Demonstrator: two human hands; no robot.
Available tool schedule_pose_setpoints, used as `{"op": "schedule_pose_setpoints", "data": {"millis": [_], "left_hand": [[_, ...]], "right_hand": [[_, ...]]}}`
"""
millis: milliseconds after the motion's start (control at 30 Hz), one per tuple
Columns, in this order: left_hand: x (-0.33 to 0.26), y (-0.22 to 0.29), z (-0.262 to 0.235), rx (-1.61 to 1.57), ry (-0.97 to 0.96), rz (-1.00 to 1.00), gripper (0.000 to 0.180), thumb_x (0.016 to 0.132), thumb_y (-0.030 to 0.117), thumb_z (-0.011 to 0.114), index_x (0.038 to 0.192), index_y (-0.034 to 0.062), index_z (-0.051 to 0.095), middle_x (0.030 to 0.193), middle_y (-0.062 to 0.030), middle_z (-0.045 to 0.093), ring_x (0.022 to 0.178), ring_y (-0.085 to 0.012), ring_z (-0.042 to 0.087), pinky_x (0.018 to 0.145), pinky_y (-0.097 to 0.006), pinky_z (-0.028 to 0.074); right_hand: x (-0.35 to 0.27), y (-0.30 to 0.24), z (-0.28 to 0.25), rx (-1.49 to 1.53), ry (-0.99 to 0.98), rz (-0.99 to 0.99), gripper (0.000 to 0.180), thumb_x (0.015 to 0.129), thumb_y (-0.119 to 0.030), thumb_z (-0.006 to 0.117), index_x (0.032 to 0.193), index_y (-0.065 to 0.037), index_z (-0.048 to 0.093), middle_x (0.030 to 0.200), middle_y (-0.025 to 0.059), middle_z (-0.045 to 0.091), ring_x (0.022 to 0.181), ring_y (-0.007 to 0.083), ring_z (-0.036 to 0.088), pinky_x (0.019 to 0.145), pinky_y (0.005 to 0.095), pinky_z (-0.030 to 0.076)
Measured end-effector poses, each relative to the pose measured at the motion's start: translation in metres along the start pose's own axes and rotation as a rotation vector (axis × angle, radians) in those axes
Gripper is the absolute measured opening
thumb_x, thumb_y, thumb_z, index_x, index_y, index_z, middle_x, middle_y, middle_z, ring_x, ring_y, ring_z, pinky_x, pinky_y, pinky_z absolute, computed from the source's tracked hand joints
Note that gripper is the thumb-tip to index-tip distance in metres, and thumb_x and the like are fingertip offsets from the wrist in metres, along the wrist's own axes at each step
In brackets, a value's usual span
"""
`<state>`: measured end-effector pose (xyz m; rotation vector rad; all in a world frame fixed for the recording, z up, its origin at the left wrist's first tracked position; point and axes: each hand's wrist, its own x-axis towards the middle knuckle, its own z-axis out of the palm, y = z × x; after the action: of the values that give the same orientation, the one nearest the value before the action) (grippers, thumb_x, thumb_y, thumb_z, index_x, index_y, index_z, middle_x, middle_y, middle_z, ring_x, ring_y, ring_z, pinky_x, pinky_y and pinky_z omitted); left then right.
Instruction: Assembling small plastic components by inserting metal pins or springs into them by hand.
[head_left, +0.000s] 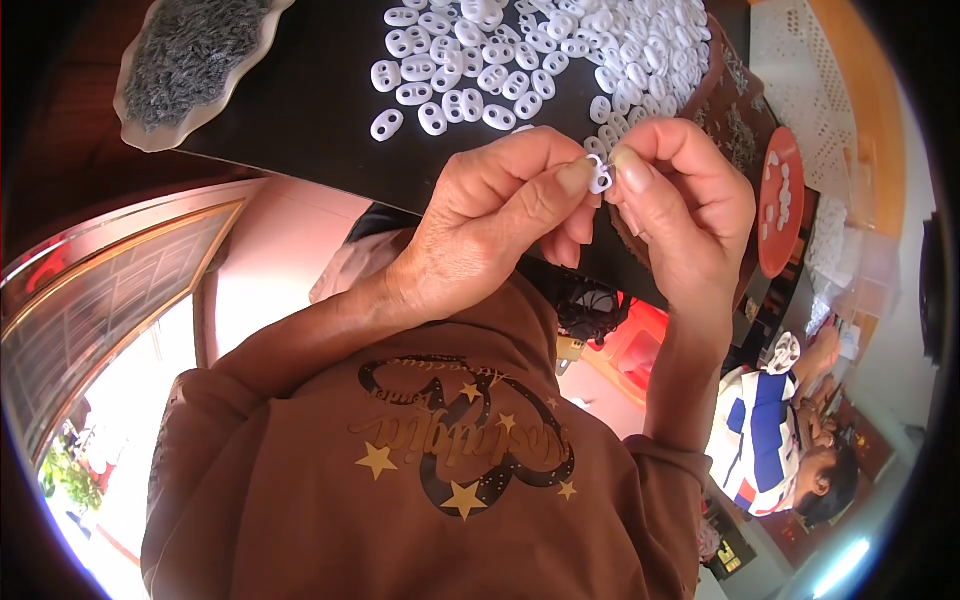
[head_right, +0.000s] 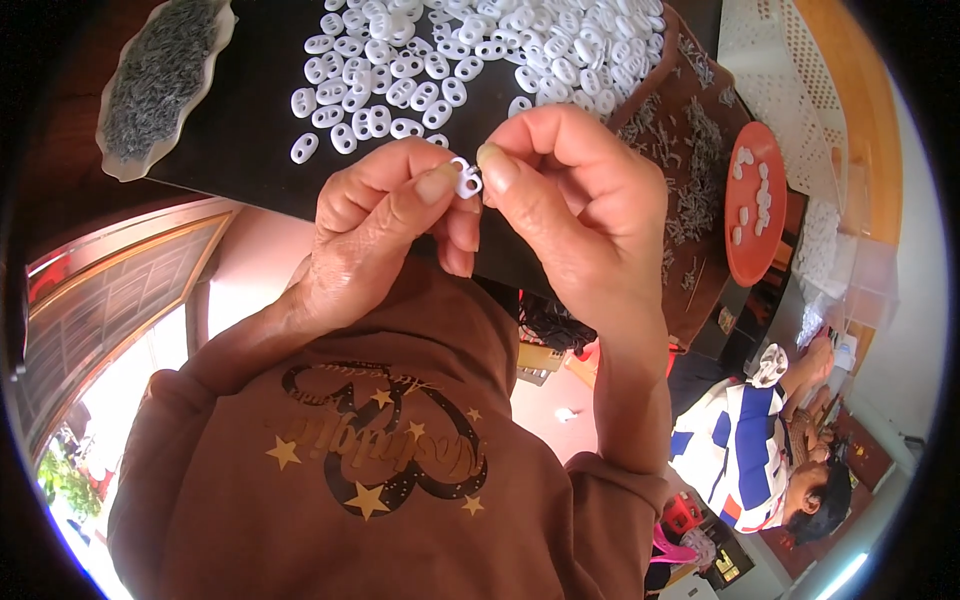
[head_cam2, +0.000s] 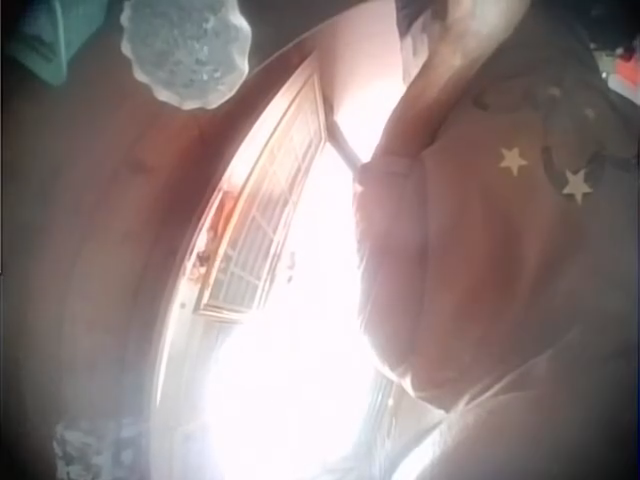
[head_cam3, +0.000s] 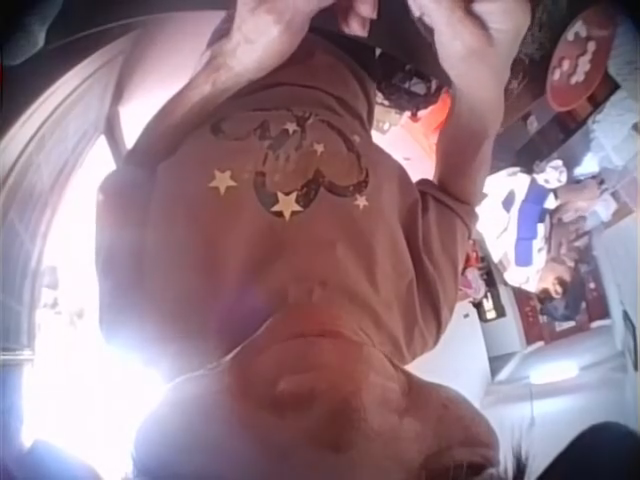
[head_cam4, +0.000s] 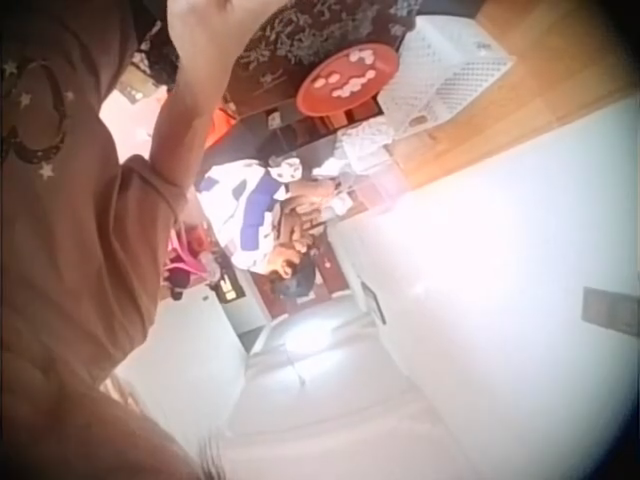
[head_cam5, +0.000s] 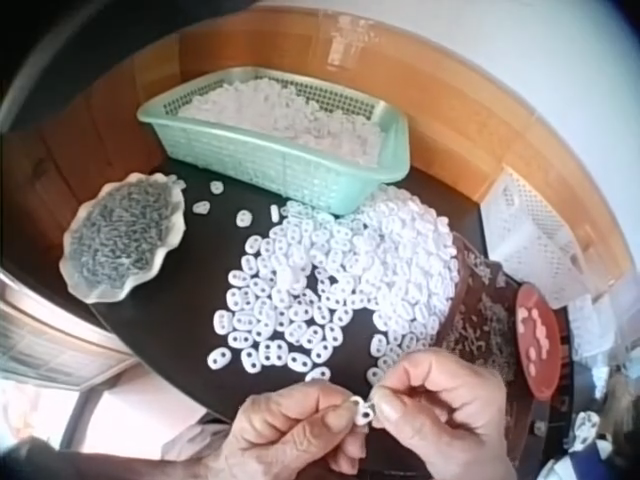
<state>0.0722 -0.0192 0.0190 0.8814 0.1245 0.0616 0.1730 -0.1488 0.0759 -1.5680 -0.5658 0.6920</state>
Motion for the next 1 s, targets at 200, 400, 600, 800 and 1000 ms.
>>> {"op": "schedule_pose_setpoints", "data": {"millis": [200, 400, 600, 800, 1000], "left_hand": [[-0.0017, -0.0019, -0.0026, 0.002, -0.016, -0.020, 0.020, 0.099, 0.019, 0.045, 0.096, 0.0022, 0.056, 0.076, -0.0061, 0.059, 0.066, -0.0127, 0.056, 0.064, -0.025, 0.047], [-0.0021, -0.0027, -0.0041, 0.036, -0.021, -0.045, 0.021, 0.099, 0.021, 0.046, 0.095, 0.0024, 0.056, 0.074, -0.0048, 0.057, 0.062, -0.0108, 0.052, 0.060, -0.023, 0.043], [-0.0028, -0.0036, -0.0052, 0.102, -0.062, -0.032, 0.022, 0.099, 0.021, 0.046, 0.094, 0.0019, 0.056, 0.071, -0.0028, 0.054, 0.058, -0.0074, 0.045, 0.053, -0.020, 0.037], [-0.0034, -0.0054, -0.0049, 0.041, -0.053, -0.007, 0.022, 0.098, 0.020, 0.046, 0.093, 0.0015, 0.057, 0.070, -0.0027, 0.053, 0.056, -0.0063, 0.043, 0.051, -0.020, 0.036], [-0.0040, -0.0050, -0.0067, 0.086, -0.062, -0.004, 0.022, 0.098, 0.020, 0.046, 0.093, 0.0014, 0.057, 0.070, -0.0024, 0.053, 0.056, -0.0058, 0.042, 0.051, -0.019, 0.035]], "right_hand": [[-0.0025, -0.0030, 0.0021, -0.195, -0.014, 0.019, 0.007, 0.089, -0.004, 0.059, 0.086, 0.001, 0.056, 0.072, -0.0032, 0.052, 0.065, 0.0008, 0.044, 0.056, 0.0171, 0.036], [-0.0019, -0.0041, 0.0002, -0.381, -0.043, -0.059, 0.009, 0.088, -0.003, 0.057, 0.083, 0.001, 0.052, 0.065, 0.0005, 0.046, 0.057, 0.0043, 0.038, 0.050, 0.0211, 0.031], [0.0034, -0.0051, -0.0047, -0.454, -0.159, -0.124, 0.010, 0.087, -0.001, 0.056, 0.078, 0.001, 0.051, 0.060, 0.0019, 0.040, 0.054, 0.0067, 0.034, 0.048, 0.0242, 0.029], [-0.0008, -0.0019, -0.0010, -0.332, -0.125, 0.006, 0.012, 0.089, -0.003, 0.055, 0.078, 0.000, 0.052, 0.061, -0.0020, 0.041, 0.056, 0.0038, 0.035, 0.048, 0.0221, 0.029], [-0.0017, -0.0038, -0.0035, -0.314, -0.119, 0.053, 0.011, 0.090, -0.007, 0.057, 0.083, 0.000, 0.053, 0.067, -0.0038, 0.045, 0.059, 0.0015, 0.037, 0.050, 0.0187, 0.030]]}}
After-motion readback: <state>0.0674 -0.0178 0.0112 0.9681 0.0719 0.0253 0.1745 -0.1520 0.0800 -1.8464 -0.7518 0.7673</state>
